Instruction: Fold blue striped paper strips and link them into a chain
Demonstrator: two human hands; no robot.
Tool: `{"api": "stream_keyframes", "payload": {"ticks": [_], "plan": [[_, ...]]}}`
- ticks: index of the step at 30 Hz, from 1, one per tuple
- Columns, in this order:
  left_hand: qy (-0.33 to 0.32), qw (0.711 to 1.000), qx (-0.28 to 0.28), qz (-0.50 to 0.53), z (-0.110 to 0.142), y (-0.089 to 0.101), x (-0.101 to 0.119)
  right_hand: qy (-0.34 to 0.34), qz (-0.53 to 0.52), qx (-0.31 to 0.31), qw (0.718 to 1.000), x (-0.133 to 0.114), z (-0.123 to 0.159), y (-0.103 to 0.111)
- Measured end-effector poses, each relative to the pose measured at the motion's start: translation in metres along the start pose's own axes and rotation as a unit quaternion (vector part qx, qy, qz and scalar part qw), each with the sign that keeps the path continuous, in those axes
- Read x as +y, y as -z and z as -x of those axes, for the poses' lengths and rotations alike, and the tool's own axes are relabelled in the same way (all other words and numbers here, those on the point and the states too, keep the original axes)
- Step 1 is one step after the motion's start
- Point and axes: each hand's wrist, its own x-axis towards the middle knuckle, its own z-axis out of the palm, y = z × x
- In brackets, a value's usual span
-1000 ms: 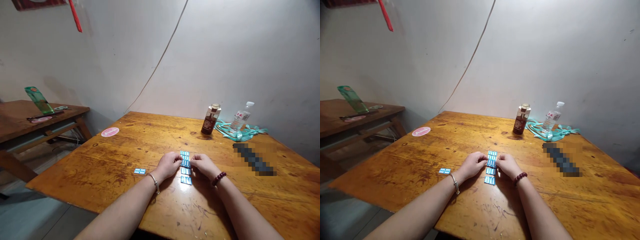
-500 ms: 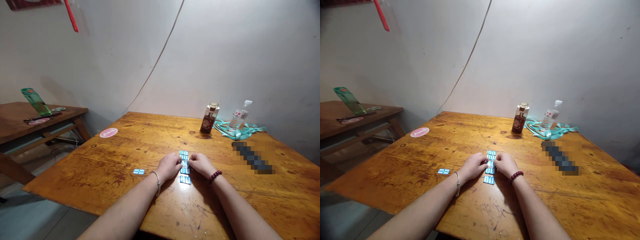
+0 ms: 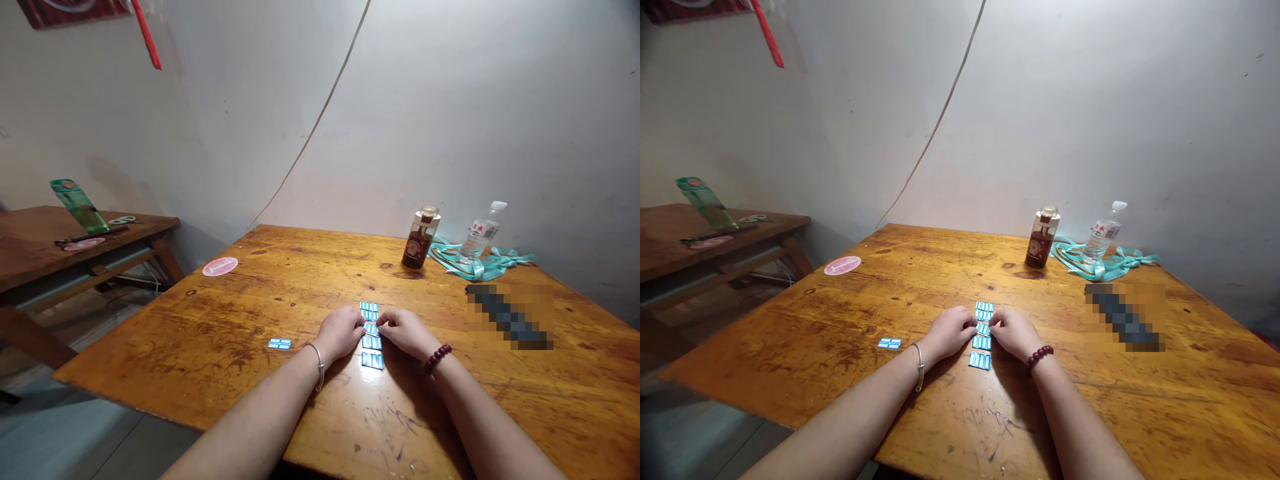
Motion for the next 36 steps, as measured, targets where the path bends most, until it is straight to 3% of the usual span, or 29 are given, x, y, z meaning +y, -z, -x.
{"api": "stream_keyframes", "payload": {"ticks": [21, 25, 30, 36], "plan": [[0.003, 1.0, 0.025, 0.0, 0.002, -0.001, 0.0, 0.045, 0.001, -0.006, 0.999, -0.007, 0.002, -0.001], [0.006, 1.0, 0.015, -0.005, 0.003, 0.0, 0.002, 0.029, -0.024, 0.002, 0.999, -0.005, 0.002, 0.003], [0.015, 1.0, 0.013, 0.02, 0.003, 0.002, 0.004, -0.046, -0.021, 0.071, 0.996, 0.016, 0.006, 0.023], [0.012, 0.994, 0.062, 0.083, 0.006, 0.007, 0.004, -0.06, 0.068, -0.011, 0.996, 0.032, 0.014, 0.033]]}}
